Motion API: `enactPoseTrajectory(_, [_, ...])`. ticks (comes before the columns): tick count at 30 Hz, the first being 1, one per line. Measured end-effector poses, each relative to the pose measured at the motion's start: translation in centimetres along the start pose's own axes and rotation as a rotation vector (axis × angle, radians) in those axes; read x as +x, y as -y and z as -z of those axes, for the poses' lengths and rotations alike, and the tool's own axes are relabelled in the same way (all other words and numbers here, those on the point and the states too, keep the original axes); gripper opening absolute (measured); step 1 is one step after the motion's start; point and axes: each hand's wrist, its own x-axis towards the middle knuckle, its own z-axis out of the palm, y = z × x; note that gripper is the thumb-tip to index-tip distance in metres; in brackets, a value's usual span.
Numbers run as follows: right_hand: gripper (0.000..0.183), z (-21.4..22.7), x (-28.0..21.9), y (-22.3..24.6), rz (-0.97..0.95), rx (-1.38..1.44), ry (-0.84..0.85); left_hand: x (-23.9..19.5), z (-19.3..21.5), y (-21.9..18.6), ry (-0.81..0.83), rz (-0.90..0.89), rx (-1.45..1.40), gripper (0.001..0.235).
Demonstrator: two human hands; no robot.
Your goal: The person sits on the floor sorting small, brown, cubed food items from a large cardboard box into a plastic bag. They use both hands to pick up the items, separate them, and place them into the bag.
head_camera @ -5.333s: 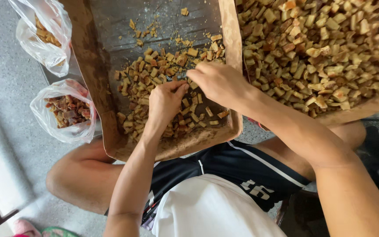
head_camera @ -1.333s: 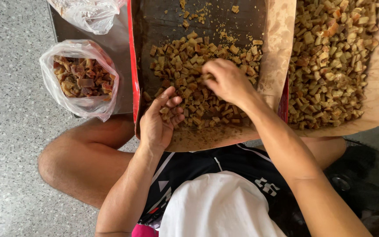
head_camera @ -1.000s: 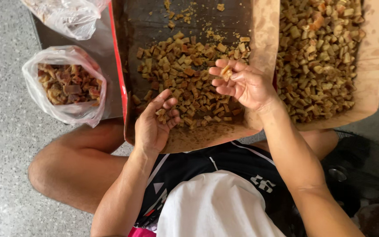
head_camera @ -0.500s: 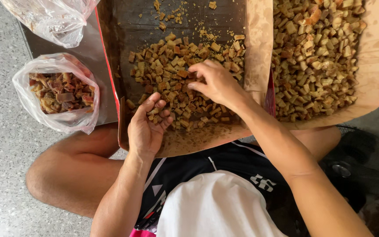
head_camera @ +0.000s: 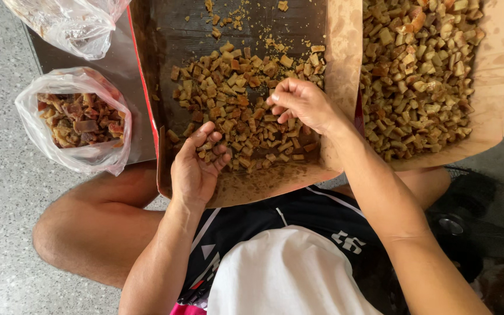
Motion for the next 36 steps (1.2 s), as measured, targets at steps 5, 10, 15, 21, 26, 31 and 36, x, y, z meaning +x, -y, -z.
enactPoseTrajectory(5, [0.028, -1.7, -0.8, 1.3, 0.124, -0.683, -0.017, 0.0, -0.3, -0.2, -0.001, -0.001, 0.012, 0.033])
enactPoseTrajectory(10, [0.028, -3.9, -0.3, 0.3, 0.049, -0.927, 0.053, 0.1, 0.0, 0.0, 0.009, 0.005, -0.018, 0.034])
enactPoseTrajectory(15, [0.014, -1.5, -0.8, -0.9, 0.064, 0.018, 0.217, 0.2, 0.0, -0.1, 0.010, 0.023, -0.011, 0.034])
enactPoseTrajectory(21, [0.013, -2.3, -1.7, -1.0, 0.017, 0.316, 0.182, -0.2, -0.6, 0.4, 0.120, -0.058, -0.004, 0.034])
enactPoseTrajectory(26, [0.027, -5.5, -2.2, 0.6, 0.010, -0.591, -0.030, 0.2, -0.2, 0.3, 0.064, -0.040, -0.013, 0.032])
enactPoseTrajectory(31, [0.031, -7.6, -1.5, -0.7, 0.426, -0.762, -0.178, -0.1, -0.1, 0.6, 0.109, -0.125, 0.041, 0.035])
enactPoseTrajectory(36, [0.024, -7.8, -2.8, -1.0, -0.067, 0.442, 0.118, -1.2, -0.8, 1.8, 0.237, -0.473, 0.259, 0.047])
